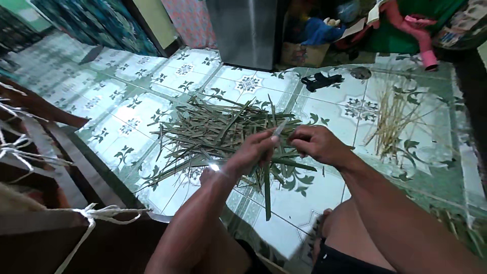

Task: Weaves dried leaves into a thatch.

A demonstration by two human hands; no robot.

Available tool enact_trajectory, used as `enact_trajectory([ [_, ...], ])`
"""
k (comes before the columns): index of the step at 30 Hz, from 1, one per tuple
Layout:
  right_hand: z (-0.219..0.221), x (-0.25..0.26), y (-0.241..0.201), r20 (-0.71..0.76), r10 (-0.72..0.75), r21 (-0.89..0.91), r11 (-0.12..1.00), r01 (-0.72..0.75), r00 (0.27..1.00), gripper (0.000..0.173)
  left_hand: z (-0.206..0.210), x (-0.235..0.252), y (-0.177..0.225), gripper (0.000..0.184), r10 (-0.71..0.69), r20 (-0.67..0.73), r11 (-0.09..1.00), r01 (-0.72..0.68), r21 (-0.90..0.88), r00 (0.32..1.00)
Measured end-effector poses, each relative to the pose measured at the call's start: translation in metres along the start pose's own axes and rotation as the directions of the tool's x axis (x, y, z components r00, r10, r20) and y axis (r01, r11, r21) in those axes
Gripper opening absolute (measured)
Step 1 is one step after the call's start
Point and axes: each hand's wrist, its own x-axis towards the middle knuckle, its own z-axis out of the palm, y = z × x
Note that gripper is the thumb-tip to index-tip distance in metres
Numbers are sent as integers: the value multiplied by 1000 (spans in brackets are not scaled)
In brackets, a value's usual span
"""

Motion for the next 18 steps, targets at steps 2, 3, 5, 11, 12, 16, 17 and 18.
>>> enact_trajectory([
  [2,-3,1,4,7,8,18,1000,-8,1000,16,-12,1,5,39,65,-58,997,-68,-45,996],
  [3,-6,2,6,7,12,23,1000,-12,1000,16,-19,1,8,39,100,-85,991,-107,-80,991],
  [5,-7,2,8,4,-4,27,1000,4,1000,15,-26,1,8,41,131,-108,982,-144,-122,986],
  [11,-4,3,5,53,-69,27,997,67,996,18,-5,1,5,41,41,4,998,-41,-44,999],
  [12,-7,3,8,64,-91,28,996,89,994,18,-10,-3,10,41,82,-20,994,-84,-73,996],
  [16,-21,1,14,89,-105,28,994,103,991,18,-52,-16,22,41,281,-98,923,-297,-246,955],
  [17,-20,1,14,98,-102,24,995,101,990,18,-52,-18,19,42,284,-112,919,-303,-253,952],
  [18,-19,1,14,107,-101,19,995,100,989,18,-47,-19,16,41,261,-119,929,-283,-238,958],
])
